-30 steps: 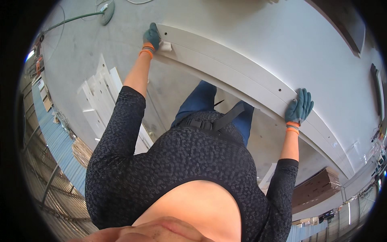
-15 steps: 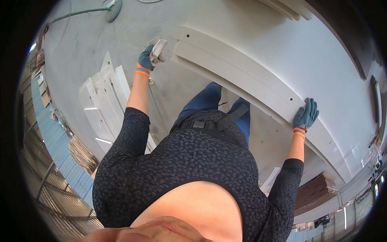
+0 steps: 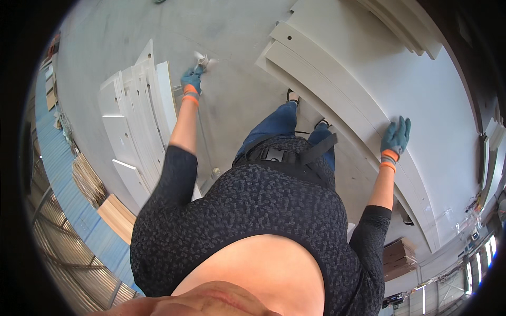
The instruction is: The person wipes a long white panel with a cloth, moving along its length and edges. They briefly handle a plastic bottle and continue wiping the panel surface.
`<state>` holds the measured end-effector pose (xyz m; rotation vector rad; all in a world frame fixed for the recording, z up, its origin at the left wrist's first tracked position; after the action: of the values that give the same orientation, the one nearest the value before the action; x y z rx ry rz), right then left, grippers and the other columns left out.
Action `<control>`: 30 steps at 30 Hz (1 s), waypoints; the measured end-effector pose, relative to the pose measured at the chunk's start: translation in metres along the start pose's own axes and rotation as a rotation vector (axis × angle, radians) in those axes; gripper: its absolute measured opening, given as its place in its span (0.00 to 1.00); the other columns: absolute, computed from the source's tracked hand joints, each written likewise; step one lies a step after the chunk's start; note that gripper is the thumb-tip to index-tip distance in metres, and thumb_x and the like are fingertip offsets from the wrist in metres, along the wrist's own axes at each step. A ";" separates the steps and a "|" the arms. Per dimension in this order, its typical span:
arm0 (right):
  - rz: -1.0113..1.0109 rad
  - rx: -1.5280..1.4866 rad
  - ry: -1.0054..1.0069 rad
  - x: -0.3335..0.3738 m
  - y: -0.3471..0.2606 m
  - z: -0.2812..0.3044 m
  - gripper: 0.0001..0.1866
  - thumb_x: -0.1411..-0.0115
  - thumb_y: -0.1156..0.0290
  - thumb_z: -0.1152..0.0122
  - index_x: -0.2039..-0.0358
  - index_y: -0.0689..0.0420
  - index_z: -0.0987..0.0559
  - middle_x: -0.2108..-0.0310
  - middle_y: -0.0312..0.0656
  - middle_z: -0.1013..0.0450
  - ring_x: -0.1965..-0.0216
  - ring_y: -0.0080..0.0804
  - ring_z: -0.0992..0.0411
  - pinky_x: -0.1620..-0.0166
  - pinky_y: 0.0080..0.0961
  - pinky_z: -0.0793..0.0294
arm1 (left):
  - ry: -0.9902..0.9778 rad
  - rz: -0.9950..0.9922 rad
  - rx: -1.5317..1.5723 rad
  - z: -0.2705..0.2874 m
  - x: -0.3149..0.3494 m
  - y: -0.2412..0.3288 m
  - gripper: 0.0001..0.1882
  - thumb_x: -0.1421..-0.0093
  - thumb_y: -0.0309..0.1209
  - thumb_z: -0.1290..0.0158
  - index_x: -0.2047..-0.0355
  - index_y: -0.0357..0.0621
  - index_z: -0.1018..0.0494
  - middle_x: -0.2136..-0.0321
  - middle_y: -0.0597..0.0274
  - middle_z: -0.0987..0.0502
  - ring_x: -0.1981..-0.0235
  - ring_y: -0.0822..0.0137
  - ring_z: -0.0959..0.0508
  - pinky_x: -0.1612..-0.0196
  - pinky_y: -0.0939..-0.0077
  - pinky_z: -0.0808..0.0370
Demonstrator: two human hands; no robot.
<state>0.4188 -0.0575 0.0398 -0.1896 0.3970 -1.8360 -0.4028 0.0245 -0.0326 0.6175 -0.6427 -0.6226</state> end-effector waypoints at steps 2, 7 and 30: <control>0.130 0.038 0.005 -0.010 -0.045 0.001 0.21 0.29 0.64 0.42 0.40 0.58 0.20 0.32 0.60 0.31 0.34 0.58 0.30 0.33 0.46 0.30 | 0.208 -0.048 0.143 0.020 -0.005 -0.011 0.14 0.37 0.36 0.30 0.60 0.38 0.19 0.68 0.66 0.20 0.67 0.71 0.25 0.62 0.68 0.25; 0.257 -0.143 0.045 -0.023 -0.134 0.003 0.19 0.31 0.69 0.38 0.41 0.57 0.20 0.35 0.60 0.29 0.34 0.58 0.30 0.34 0.46 0.28 | 0.030 0.073 0.326 0.031 -0.028 -0.039 0.16 0.33 0.38 0.35 0.55 0.38 0.20 0.66 0.61 0.19 0.68 0.66 0.23 0.64 0.69 0.23; 0.418 -0.734 -0.254 0.008 -0.359 -0.018 0.34 0.39 0.61 0.32 0.32 0.54 0.27 0.33 0.55 0.29 0.31 0.55 0.33 0.30 0.41 0.33 | -0.348 -0.338 0.497 -0.007 0.158 0.247 0.13 0.30 0.36 0.39 0.57 0.37 0.21 0.69 0.71 0.23 0.73 0.82 0.31 0.73 0.85 0.35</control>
<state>0.0885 0.0289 0.1532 -0.7726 0.8482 -1.1734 -0.2162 0.0790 0.1875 1.1093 -1.0456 -0.9059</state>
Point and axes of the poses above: each hand's wrist, its own x-axis away from the middle knuckle, its own z-axis out of the back of the hand, y = z × x, the point moved 10 cm from there along -x, towards the middle knuckle
